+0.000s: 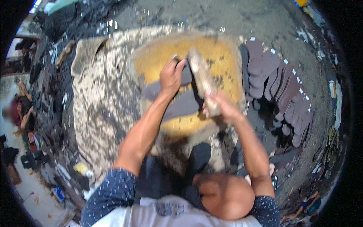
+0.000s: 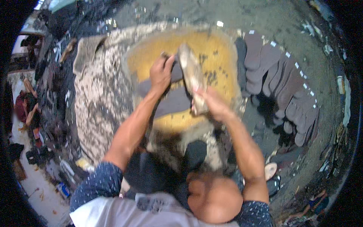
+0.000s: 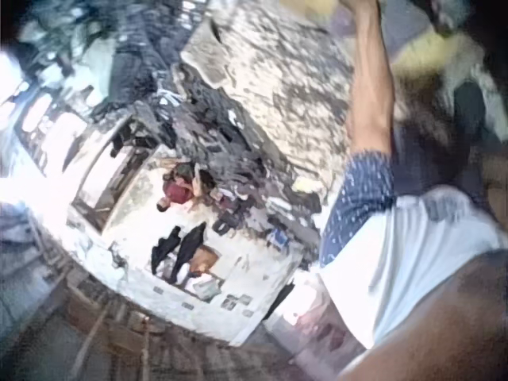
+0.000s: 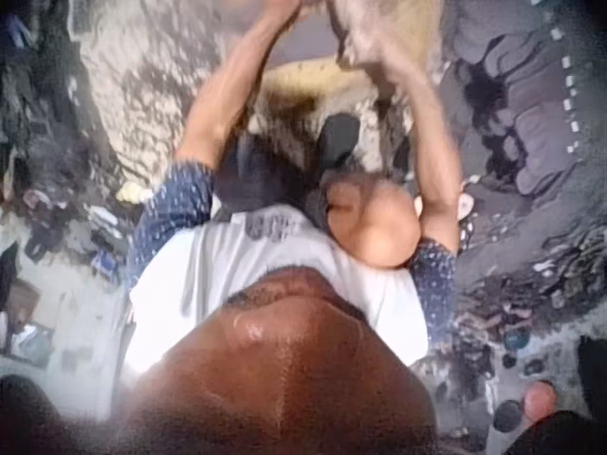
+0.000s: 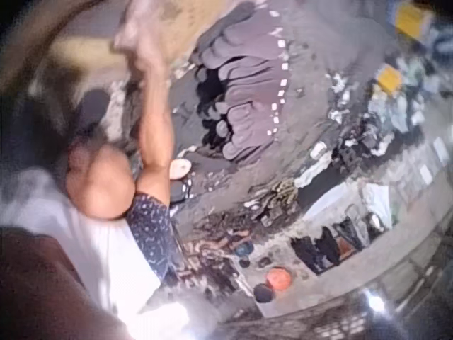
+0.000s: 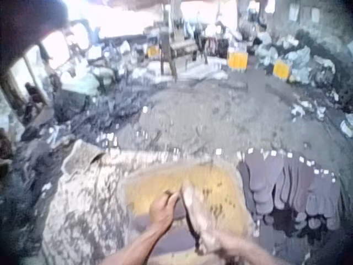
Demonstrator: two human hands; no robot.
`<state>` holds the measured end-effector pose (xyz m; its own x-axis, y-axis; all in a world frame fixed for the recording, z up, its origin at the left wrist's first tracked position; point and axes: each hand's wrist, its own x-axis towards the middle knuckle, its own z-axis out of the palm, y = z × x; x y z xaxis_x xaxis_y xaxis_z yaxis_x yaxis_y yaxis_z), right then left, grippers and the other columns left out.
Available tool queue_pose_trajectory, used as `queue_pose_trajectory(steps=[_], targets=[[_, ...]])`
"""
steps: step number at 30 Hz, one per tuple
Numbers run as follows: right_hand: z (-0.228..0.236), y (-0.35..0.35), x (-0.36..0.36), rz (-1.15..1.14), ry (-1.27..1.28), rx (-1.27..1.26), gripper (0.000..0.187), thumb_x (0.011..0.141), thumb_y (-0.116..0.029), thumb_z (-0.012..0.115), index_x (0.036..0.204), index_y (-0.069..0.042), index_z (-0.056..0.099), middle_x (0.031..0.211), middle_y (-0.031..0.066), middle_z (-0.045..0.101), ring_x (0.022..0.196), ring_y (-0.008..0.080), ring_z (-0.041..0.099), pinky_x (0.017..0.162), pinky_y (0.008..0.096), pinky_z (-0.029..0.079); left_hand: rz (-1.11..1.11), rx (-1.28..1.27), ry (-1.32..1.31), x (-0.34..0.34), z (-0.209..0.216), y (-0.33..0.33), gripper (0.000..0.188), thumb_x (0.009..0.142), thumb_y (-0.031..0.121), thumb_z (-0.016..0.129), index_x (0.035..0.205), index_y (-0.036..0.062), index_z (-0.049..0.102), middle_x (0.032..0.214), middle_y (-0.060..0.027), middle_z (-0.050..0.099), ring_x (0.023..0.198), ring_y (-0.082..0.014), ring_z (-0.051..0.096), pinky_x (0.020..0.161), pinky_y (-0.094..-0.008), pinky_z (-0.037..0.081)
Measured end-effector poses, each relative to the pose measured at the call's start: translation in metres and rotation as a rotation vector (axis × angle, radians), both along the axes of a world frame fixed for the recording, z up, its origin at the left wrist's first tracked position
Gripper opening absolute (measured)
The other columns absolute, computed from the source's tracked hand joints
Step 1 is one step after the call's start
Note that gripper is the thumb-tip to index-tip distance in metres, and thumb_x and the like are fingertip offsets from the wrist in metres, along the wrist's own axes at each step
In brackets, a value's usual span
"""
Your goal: The person sits on the floor and uses a wooden mallet to repeatedly strike the edges of several dark shoe soles placed on a stone block, trimming or shaping them. The person then gathers the finished soles and places them into a white paper bag.
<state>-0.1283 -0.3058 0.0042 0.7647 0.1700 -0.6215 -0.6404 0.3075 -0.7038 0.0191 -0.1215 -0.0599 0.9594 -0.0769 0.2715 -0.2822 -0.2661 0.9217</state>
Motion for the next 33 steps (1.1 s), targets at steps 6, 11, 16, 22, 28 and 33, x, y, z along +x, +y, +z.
queue_pose_trajectory(steps=[6,11,16,22,28,33], targets=[[0.017,0.013,-0.008,-0.217,0.020,0.176,0.047,0.105,-0.033,0.058,0.138,-0.003,0.042,0.101,0.0152,0.066,0.083,0.0220,0.071,0.066,0.0357,0.062,0.234,-0.363,0.345,-0.019,0.041,0.064,0.031,0.106,0.031,0.060,0.114,0.0016,0.066,0.093,-0.0059,0.069,0.076,-0.0116,0.067,0.066,-0.0267,0.058],[0.035,0.036,-0.024,-0.269,-0.023,0.273,0.042,0.107,-0.035,0.052,0.133,-0.005,0.043,0.091,0.0135,0.067,0.079,0.0223,0.072,0.062,0.0340,0.060,0.115,-0.125,0.369,-0.043,0.035,0.102,0.032,0.106,0.028,0.060,0.115,-0.0020,0.068,0.095,-0.0071,0.071,0.082,-0.0126,0.071,0.071,-0.0255,0.059],[0.031,0.042,-0.040,-0.191,-0.013,0.223,0.036,0.106,-0.036,0.053,0.126,-0.007,0.044,0.087,0.0135,0.066,0.068,0.0215,0.070,0.059,0.0333,0.059,0.128,0.165,0.336,-0.046,0.041,0.101,0.028,0.105,0.026,0.061,0.108,0.0003,0.072,0.087,-0.0091,0.073,0.079,-0.0133,0.072,0.069,-0.0292,0.055],[0.095,0.030,-0.025,-0.095,-0.178,0.015,0.042,0.106,-0.035,0.053,0.132,-0.004,0.043,0.091,0.0147,0.067,0.072,0.0208,0.070,0.062,0.0328,0.060,0.047,0.354,0.049,-0.045,0.034,0.103,0.023,0.102,0.025,0.064,0.105,0.0034,0.072,0.090,-0.0172,0.072,0.077,-0.0275,0.071,0.070,-0.0388,0.052],[0.173,0.051,-0.006,-0.355,-0.958,-0.145,0.056,0.095,-0.043,0.066,0.127,0.002,0.054,0.100,0.0171,0.068,0.092,0.0250,0.068,0.077,0.0389,0.059,0.006,0.435,-0.078,-0.049,0.028,0.110,0.019,0.099,0.020,0.064,0.104,0.0037,0.073,0.096,-0.0174,0.069,0.091,-0.0349,0.067,0.077,-0.0421,0.052],[0.031,0.071,-0.006,0.481,-0.437,-0.725,0.051,0.098,-0.040,0.065,0.117,0.005,0.053,0.102,0.0230,0.070,0.096,0.0361,0.070,0.087,0.0467,0.054,-0.064,0.496,-0.253,-0.043,0.014,0.105,0.018,0.092,0.010,0.062,0.105,0.0011,0.071,0.106,-0.0203,0.067,0.101,-0.0423,0.062,0.083,-0.0465,0.052]])
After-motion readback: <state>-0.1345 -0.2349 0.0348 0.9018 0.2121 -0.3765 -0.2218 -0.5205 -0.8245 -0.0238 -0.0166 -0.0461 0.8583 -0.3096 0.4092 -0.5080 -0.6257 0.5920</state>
